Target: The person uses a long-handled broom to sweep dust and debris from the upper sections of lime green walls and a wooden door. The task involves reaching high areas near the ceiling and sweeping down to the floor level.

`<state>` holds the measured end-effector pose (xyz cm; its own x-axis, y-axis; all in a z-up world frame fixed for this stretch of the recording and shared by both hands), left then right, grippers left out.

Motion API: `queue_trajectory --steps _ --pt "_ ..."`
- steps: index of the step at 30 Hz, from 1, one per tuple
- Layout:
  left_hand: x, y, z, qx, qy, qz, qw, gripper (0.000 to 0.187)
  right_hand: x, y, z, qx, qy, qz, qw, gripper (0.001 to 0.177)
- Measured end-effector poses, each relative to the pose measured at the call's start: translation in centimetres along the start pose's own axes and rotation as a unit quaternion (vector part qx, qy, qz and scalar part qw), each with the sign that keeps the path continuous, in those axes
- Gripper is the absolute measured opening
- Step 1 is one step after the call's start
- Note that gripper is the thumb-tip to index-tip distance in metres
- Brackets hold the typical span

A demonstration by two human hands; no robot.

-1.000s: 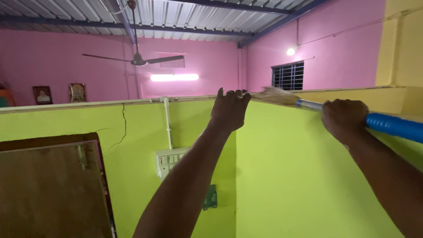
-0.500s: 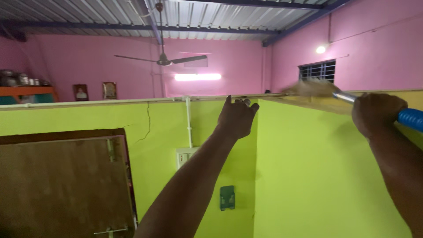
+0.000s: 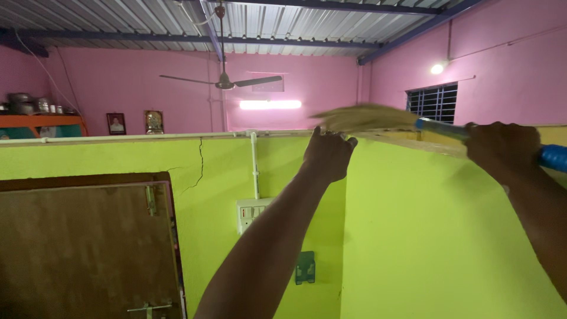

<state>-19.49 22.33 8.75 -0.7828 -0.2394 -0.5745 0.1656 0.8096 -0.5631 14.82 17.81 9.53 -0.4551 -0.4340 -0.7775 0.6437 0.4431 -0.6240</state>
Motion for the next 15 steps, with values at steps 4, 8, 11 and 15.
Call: queue_trajectory --steps 4,8,11,15 --pt "-0.3 -0.6 0.2 -0.005 0.002 -0.022 1.0 0.049 -0.8 1.7 1.0 0.129 0.044 0.085 0.987 0.034" --pt "-0.5 0.2 0.5 0.003 0.01 -0.042 0.999 0.053 0.1 1.8 0.3 0.193 0.026 0.039 0.98 0.034" --pt "-1.6 1.0 0.9 0.006 0.011 -0.024 1.0 0.055 0.8 0.3 -0.3 0.174 0.011 0.0 0.985 0.03" --pt "-3.4 2.3 2.5 0.029 0.013 -0.003 0.999 0.052 0.8 -2.3 0.6 0.07 -0.03 -0.013 0.997 0.022"
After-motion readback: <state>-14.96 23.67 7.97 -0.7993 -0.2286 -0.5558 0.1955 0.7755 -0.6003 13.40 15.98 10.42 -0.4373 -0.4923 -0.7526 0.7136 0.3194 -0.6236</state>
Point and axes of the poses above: each hand's wrist, its own x-axis away from the middle knuckle, its own y-axis out of the palm, z = x × y, the point moved 10 cm from there along -x, towards the middle knuckle, and after that the axes turned 11 degrees about y, right-handed, at the moved point
